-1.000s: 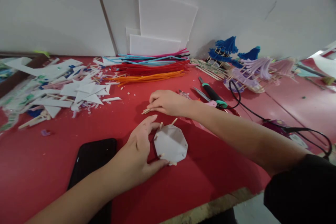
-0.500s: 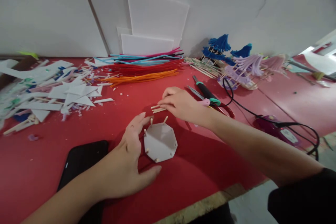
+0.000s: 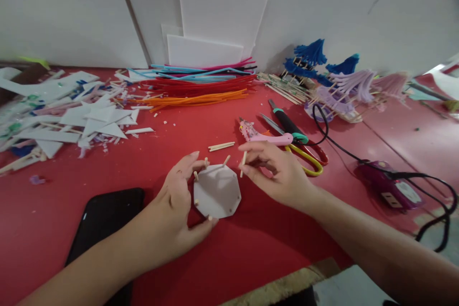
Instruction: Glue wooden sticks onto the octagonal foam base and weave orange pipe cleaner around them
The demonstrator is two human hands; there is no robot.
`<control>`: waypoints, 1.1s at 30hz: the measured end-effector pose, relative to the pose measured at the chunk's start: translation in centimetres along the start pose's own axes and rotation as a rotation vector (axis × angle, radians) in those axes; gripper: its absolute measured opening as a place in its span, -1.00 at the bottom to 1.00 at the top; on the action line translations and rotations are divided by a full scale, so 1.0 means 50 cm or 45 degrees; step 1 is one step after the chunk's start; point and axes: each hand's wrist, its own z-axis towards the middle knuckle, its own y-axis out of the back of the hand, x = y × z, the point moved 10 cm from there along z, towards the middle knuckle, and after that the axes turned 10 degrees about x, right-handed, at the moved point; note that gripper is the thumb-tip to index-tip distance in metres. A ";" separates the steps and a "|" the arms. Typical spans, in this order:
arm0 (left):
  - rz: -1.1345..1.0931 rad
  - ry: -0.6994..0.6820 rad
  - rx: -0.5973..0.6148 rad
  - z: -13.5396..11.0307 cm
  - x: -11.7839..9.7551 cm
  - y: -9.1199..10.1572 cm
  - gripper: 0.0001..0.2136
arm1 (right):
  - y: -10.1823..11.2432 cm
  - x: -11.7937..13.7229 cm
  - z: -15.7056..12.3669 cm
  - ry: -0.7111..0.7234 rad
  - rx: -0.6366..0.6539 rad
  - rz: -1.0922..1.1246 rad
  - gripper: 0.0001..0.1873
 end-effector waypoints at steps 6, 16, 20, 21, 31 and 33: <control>0.181 -0.006 -0.052 -0.006 0.003 0.000 -0.25 | -0.002 0.021 -0.003 0.112 -0.040 -0.344 -0.85; 0.102 0.029 -0.097 -0.003 0.009 0.007 -0.19 | 0.028 0.020 -0.006 0.127 -0.238 -0.472 -0.87; 0.097 0.104 -0.156 0.005 0.016 0.020 -0.27 | 0.018 0.008 0.006 0.085 -0.164 -0.526 -0.88; 0.063 0.114 -0.168 0.006 0.019 0.022 -0.28 | 0.013 0.007 0.008 0.074 -0.133 -0.546 -0.88; -0.266 0.138 -0.273 0.002 0.035 0.021 -0.03 | -0.029 0.010 -0.009 -0.011 0.036 -0.250 -0.87; -0.347 0.191 -0.344 -0.003 0.047 0.028 -0.08 | -0.040 0.006 -0.013 -0.041 0.071 -0.089 -0.85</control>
